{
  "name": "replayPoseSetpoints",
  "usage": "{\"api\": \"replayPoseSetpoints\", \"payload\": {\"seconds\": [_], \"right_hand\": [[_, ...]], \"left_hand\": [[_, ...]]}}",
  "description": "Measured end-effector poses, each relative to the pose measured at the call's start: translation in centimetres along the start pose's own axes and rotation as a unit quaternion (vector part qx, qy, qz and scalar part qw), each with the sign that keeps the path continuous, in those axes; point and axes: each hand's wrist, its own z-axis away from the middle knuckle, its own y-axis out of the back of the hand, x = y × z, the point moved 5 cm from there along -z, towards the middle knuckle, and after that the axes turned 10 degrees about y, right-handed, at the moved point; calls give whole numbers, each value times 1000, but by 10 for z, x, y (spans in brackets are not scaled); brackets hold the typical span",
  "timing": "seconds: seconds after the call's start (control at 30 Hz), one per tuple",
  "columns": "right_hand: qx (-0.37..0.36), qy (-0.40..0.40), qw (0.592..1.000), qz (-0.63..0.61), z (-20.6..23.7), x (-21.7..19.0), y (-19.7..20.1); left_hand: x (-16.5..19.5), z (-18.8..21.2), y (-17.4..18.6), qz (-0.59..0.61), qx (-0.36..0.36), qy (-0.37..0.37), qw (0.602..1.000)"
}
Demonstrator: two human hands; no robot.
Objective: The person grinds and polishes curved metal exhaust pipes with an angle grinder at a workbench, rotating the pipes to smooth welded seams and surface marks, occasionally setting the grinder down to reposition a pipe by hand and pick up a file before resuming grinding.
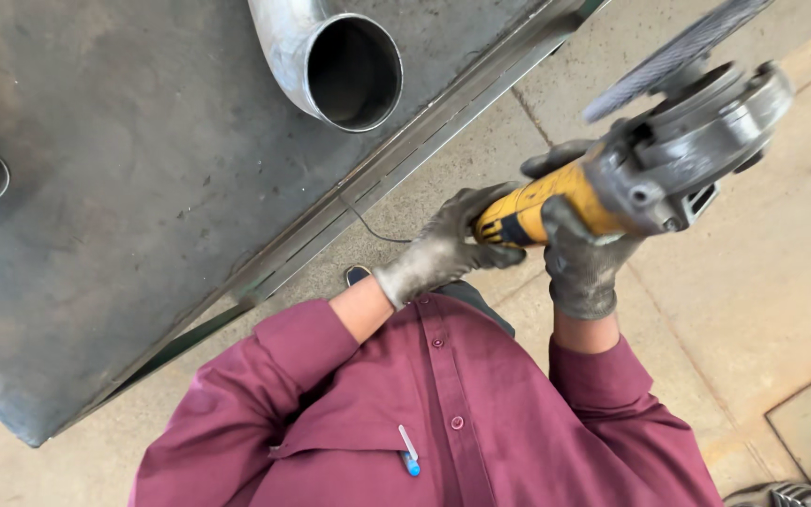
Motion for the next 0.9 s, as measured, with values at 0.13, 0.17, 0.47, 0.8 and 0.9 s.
{"api": "replayPoseSetpoints", "payload": {"seconds": [0.13,0.17,0.47,0.8,0.9], "right_hand": [[59,40,997,-8,-2,11,8],[64,46,997,-7,-3,12,9],[60,46,996,49,-2,22,7],[-110,-106,974,167,1,29,-13],[-189,-124,960,168,-6,36,-36]], "left_hand": [[-32,10,-2,350,-1,113,930],[-39,12,-3,417,5,132,899],[-78,3,-18,424,51,175,887],[26,47,218,-304,332,-227,864],[33,-4,246,-441,222,-214,843]]}}
